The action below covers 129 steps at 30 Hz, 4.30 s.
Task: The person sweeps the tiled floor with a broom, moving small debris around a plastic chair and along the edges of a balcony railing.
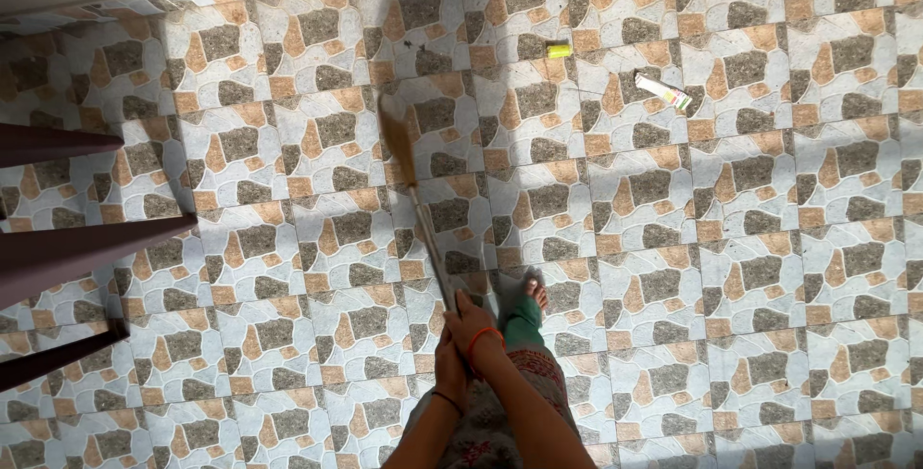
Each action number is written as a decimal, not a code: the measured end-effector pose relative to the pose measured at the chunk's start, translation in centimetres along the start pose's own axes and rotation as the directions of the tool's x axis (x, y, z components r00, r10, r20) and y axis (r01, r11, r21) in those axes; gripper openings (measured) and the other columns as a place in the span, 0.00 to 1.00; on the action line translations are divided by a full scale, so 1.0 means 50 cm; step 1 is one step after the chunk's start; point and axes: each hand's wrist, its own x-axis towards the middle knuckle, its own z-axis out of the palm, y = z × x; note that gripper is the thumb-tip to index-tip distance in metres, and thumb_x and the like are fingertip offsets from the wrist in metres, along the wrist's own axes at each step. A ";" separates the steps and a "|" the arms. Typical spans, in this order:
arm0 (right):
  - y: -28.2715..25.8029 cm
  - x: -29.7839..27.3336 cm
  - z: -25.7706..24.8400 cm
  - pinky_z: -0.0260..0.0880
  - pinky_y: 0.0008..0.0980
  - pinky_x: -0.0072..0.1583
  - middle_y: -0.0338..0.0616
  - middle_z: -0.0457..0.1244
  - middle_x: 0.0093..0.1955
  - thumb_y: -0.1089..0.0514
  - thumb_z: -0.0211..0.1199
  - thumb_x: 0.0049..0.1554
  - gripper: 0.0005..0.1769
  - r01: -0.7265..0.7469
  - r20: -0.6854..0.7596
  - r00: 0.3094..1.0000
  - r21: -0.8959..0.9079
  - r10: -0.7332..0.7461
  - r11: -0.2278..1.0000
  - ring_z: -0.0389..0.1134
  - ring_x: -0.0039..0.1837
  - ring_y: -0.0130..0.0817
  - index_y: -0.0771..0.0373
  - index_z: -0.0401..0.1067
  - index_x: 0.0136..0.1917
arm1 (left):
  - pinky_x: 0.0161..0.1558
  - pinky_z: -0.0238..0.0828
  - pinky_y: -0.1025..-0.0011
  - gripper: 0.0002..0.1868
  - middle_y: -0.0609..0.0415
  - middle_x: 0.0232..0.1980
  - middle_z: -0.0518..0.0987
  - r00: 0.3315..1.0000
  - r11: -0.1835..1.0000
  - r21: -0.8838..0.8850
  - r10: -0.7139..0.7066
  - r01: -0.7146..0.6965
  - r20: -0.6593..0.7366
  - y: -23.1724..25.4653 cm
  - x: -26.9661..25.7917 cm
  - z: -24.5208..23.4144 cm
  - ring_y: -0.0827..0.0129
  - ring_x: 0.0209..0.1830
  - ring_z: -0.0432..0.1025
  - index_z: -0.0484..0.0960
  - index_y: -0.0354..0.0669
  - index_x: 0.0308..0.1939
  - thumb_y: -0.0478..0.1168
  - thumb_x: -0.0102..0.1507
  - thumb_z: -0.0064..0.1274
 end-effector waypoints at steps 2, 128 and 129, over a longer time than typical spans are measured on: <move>0.005 0.052 0.042 0.64 0.49 0.63 0.59 0.65 0.63 0.48 0.60 0.61 0.31 0.075 0.056 0.996 -0.108 -0.069 0.991 0.64 0.65 0.58 0.54 0.62 0.75 | 0.46 0.82 0.65 0.28 0.50 0.59 0.79 0.974 0.967 -0.234 -0.140 0.096 -0.178 0.038 -0.029 0.008 0.63 0.50 0.79 0.62 0.51 0.76 0.49 0.71 0.33; -0.574 0.451 -0.444 0.71 0.45 0.57 0.58 0.70 0.54 0.51 0.58 0.60 0.34 -0.055 -0.248 0.958 0.348 0.148 0.936 0.72 0.56 0.54 0.48 0.58 0.78 | 0.46 0.77 0.73 0.24 0.49 0.57 0.82 0.997 0.982 0.183 -0.039 0.050 -0.066 0.545 0.533 0.359 0.67 0.48 0.78 0.75 0.40 0.68 0.40 0.70 0.40; -0.606 0.450 -0.432 0.71 0.46 0.58 0.56 0.69 0.56 0.50 0.58 0.60 0.33 -0.097 -0.142 0.979 0.296 0.144 0.950 0.72 0.57 0.53 0.42 0.59 0.78 | 0.46 0.77 0.70 0.23 0.49 0.56 0.82 0.986 0.991 0.105 -0.062 0.078 -0.152 0.563 0.521 0.337 0.65 0.48 0.78 0.73 0.43 0.69 0.41 0.70 0.39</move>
